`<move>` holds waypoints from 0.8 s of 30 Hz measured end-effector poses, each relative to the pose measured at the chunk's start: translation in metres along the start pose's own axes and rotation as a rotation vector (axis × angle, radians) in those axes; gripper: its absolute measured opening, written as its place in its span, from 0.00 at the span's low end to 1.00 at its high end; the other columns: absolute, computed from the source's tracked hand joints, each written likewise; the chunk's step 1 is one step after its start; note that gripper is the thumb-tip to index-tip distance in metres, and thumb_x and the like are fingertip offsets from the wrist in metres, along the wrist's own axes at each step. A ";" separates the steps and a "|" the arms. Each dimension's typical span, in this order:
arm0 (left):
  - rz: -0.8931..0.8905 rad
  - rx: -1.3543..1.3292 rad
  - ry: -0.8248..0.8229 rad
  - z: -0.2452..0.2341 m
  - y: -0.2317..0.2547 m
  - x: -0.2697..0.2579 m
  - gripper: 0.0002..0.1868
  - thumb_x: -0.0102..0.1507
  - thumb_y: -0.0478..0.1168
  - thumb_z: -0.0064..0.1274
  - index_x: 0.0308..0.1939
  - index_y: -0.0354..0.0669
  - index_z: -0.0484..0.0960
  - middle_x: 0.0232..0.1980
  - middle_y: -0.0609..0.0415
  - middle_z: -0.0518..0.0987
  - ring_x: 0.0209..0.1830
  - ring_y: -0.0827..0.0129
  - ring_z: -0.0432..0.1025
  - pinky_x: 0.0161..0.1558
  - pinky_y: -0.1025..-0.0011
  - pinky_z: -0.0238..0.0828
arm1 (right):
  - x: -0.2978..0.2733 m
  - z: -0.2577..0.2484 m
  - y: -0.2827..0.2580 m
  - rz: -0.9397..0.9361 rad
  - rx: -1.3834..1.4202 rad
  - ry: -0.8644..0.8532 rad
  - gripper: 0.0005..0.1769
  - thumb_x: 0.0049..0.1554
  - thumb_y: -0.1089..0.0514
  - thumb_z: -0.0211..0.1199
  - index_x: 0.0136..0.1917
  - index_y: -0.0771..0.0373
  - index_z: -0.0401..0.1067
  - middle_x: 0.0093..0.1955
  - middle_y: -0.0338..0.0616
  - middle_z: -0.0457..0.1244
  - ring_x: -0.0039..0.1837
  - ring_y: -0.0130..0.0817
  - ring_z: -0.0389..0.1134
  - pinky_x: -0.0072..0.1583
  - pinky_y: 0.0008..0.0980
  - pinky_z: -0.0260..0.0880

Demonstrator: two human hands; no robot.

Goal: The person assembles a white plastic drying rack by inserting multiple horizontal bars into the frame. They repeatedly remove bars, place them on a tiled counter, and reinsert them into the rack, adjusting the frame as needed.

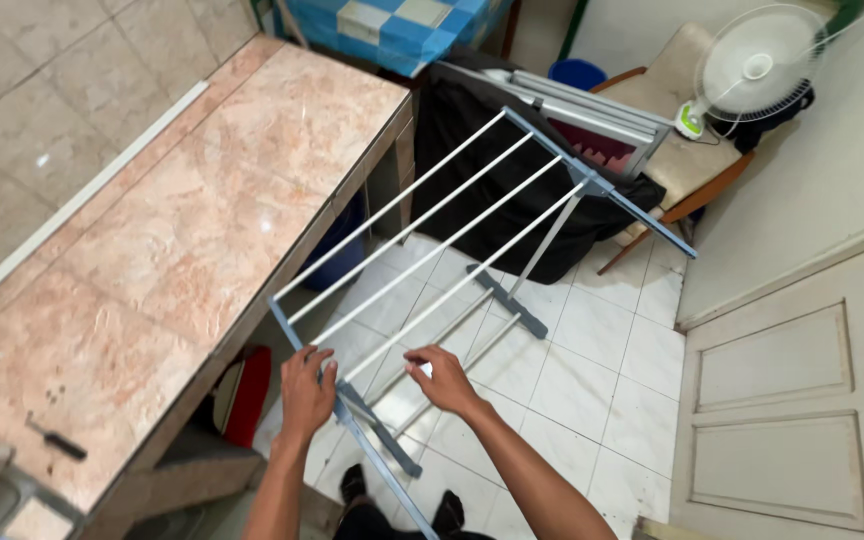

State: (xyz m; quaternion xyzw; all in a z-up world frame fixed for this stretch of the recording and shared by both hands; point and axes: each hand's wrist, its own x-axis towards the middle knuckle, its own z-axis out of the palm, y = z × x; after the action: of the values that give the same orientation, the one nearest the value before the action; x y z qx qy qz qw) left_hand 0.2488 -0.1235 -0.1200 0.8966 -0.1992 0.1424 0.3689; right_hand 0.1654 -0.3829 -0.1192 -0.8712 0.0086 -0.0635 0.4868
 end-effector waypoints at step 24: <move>-0.097 0.190 -0.013 0.017 0.020 -0.040 0.07 0.63 0.39 0.53 0.41 0.42 0.84 0.58 0.55 0.77 0.63 0.55 0.67 0.51 0.51 0.70 | 0.047 0.028 0.038 0.518 0.339 -0.047 0.50 0.60 0.49 0.61 0.83 0.67 0.37 0.80 0.50 0.54 0.61 0.39 0.72 0.51 0.34 0.78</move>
State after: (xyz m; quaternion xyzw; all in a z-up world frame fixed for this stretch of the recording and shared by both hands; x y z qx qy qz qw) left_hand 0.2059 -0.1379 -0.1359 0.9371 -0.1437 0.1367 0.2872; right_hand 0.2170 -0.3824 -0.1610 -0.7477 0.2085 0.0821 0.6250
